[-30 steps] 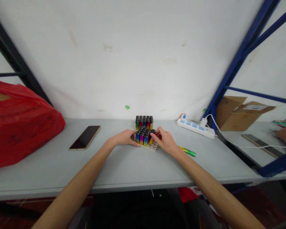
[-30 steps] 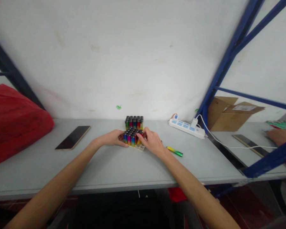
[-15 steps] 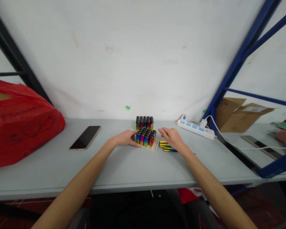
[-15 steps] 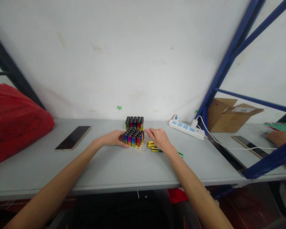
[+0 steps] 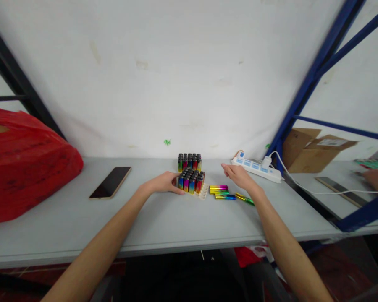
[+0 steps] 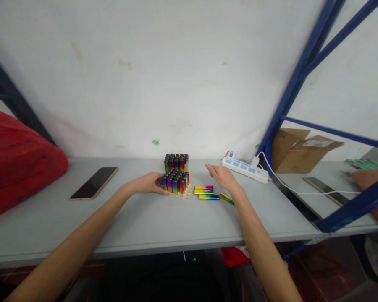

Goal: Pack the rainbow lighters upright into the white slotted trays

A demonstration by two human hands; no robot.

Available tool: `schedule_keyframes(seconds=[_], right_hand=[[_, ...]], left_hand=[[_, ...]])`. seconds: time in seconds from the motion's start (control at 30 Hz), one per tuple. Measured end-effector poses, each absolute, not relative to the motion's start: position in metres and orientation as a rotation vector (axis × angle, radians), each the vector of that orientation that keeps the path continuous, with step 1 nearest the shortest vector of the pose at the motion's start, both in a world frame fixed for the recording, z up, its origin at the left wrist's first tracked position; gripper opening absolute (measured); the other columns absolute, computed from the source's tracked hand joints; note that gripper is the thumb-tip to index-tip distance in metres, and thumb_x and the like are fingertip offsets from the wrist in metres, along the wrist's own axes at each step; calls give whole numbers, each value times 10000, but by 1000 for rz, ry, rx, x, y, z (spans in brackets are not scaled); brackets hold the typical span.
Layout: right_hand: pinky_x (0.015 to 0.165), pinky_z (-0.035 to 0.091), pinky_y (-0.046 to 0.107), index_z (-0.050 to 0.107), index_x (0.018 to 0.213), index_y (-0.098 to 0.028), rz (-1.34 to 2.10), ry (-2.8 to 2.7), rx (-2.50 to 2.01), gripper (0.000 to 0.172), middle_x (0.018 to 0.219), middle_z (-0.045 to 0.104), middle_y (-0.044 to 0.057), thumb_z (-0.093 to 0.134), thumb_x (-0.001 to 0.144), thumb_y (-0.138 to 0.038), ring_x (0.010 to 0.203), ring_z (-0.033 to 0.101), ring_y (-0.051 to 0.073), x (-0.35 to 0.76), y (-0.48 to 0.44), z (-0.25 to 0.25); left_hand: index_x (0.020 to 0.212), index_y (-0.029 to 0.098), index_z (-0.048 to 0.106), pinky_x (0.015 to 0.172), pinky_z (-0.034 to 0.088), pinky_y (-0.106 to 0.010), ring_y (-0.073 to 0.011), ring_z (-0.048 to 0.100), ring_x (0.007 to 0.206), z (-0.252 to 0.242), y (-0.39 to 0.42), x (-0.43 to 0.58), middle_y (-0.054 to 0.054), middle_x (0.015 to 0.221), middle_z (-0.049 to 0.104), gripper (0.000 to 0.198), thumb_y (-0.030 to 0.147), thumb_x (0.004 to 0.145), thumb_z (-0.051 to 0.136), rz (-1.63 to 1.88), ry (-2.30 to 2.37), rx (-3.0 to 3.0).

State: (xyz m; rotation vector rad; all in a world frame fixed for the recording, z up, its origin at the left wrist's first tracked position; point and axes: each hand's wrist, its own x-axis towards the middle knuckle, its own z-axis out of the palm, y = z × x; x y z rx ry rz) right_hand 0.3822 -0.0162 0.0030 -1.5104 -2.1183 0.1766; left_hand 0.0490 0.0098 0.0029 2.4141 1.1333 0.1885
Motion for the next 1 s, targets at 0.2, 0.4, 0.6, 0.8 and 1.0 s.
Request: schedule_keyframes(seconds=[0.2,0.4,0.6,0.8,1.0], right_hand=[[696,441,268,706,923,-163,595,-2353,-1355,408,866,699,68,601,825,-544,752,604,175,395,-18,2],[710,458,274,720,911,-165,764,-2414,-1444,338,879,710,61,677,763,-465,784,618,186,406,-13,-9],[697,468,294,712,854,-163,558,-2414,-1373,264,822,694,66,673,780,-413,751,612,192,401,-10,-14],[773,524,336,675,910,-189,640,-1862,-1114,317,960,689,78,705,764,-468,893,638,211,384,-6,-9],[771,537,368,531,1017,-265,1142,-1344,-788,349,920,689,22,666,805,-507,779,641,156,362,-13,-5]], left_hand=[[1017,162,631,579,347,-230,-167,522,690,2,9,48,-2,777,599,613,627,627,720,222,1124,2403],[1053,169,628,574,344,-225,-158,515,677,3,7,48,12,757,588,622,617,633,723,249,1103,2391],[1013,163,637,560,339,-234,-164,512,665,1,10,48,6,745,595,624,643,622,719,226,1120,2378],[1039,168,632,573,351,-237,-169,525,676,0,11,48,4,757,606,645,653,623,715,232,1118,2395],[988,168,631,565,343,-235,-169,522,672,1,11,49,-1,754,606,622,661,619,713,219,1127,2404]])
